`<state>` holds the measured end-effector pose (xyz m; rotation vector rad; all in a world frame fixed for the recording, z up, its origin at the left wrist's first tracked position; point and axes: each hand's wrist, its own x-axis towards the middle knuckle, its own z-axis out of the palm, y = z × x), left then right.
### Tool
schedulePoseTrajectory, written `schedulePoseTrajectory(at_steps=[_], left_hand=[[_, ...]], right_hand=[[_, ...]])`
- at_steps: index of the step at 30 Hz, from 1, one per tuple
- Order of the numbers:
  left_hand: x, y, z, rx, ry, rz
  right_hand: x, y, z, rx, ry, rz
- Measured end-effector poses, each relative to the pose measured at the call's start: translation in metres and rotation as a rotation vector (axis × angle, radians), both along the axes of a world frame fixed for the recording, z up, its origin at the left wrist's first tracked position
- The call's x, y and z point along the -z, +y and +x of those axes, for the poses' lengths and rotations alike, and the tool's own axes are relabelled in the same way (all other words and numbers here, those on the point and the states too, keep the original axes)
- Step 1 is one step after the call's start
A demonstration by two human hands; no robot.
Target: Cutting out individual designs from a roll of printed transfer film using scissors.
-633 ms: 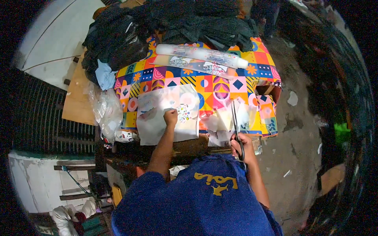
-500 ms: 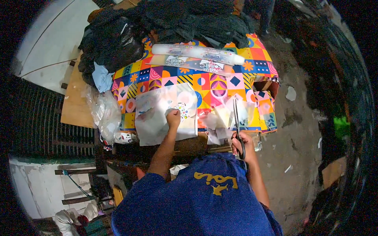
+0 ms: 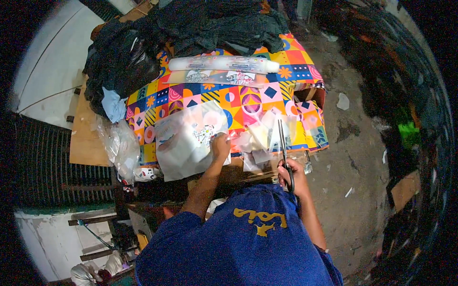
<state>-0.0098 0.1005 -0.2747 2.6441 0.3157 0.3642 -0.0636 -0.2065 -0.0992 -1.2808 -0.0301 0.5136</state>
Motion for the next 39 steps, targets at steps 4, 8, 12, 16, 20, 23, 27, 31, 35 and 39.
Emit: schedulePoseTrajectory(at_steps=[4, 8, 12, 16, 20, 23, 27, 31, 35, 39], left_hand=[[-0.007, -0.007, 0.007, -0.096, 0.010, -0.216], [-0.025, -0.010, 0.020, -0.170, -0.143, -0.399], [-0.063, -0.025, 0.028, -0.186, -0.208, -0.819], [-0.136, -0.058, 0.022, -0.082, -0.068, -1.222], [-0.207, -0.087, 0.006, 0.002, -0.064, -1.547], [-0.231, -0.092, -0.003, 0.109, -0.080, -1.471], [-0.249, -0.094, -0.005, 0.125, -0.120, -1.576], [-0.260, -0.089, -0.004, 0.103, -0.175, -1.592], [-0.267, -0.083, 0.001, 0.104, -0.217, -1.540], [-0.269, -0.078, 0.005, 0.109, -0.229, -1.517]], right_hand=[[0.003, -0.010, -0.001, 0.023, -0.006, 0.004], [0.002, -0.014, -0.001, 0.009, -0.028, 0.015], [0.000, -0.011, 0.003, -0.025, -0.059, 0.027], [0.004, -0.010, 0.008, -0.070, -0.066, 0.020], [-0.001, 0.000, 0.015, -0.131, -0.027, 0.111], [-0.008, 0.008, 0.022, -0.217, -0.075, 0.090], [-0.019, 0.013, 0.034, -0.303, -0.171, 0.078], [-0.033, 0.017, 0.048, -0.368, -0.207, 0.037], [-0.039, 0.024, 0.062, -0.403, -0.269, 0.067], [-0.046, 0.030, 0.072, -0.418, -0.265, 0.011]])
